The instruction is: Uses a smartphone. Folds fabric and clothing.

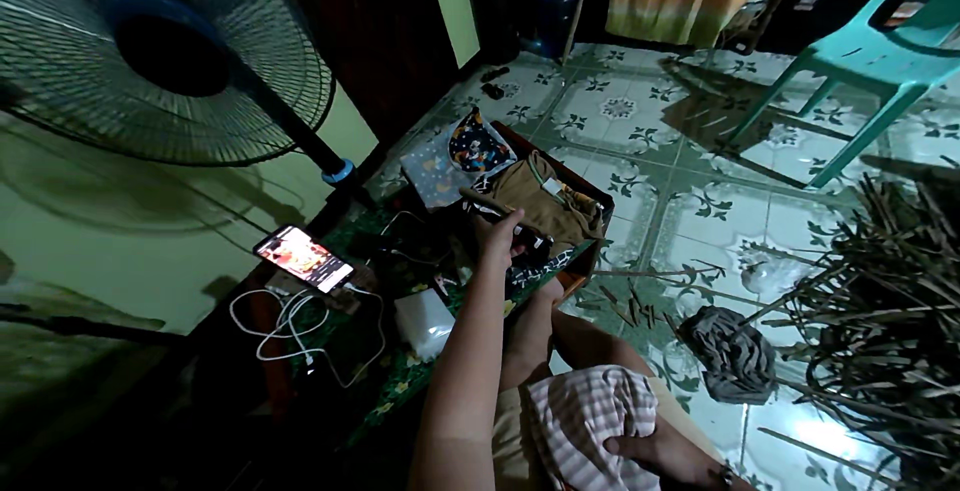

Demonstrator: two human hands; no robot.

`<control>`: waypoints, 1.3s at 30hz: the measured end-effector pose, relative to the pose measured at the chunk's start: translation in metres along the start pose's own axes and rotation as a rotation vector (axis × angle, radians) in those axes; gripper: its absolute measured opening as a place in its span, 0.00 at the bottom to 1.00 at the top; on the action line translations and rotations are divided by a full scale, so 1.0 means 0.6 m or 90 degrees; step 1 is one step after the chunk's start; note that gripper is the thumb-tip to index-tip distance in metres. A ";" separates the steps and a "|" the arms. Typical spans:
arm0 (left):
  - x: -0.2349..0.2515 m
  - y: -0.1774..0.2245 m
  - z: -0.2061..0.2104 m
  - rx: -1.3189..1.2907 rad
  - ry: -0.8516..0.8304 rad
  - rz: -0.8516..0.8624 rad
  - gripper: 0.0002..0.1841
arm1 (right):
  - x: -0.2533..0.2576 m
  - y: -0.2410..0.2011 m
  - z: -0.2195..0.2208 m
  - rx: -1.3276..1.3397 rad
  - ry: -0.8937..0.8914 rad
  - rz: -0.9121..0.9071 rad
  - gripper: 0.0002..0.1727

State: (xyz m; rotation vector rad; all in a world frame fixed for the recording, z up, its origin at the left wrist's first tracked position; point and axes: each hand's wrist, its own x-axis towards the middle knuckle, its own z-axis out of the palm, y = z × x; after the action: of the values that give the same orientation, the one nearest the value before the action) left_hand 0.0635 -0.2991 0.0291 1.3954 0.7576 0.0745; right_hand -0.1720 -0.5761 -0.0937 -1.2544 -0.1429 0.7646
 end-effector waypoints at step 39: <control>0.048 -0.126 -0.109 0.147 0.095 0.122 0.48 | 0.001 0.004 -0.002 0.026 -0.008 -0.013 0.28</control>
State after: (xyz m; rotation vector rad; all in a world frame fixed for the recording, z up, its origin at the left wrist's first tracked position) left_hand 0.0229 -0.2456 -0.0503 1.6941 0.7714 0.2490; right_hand -0.1717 -0.5766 -0.0964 -1.2073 -0.1501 0.7543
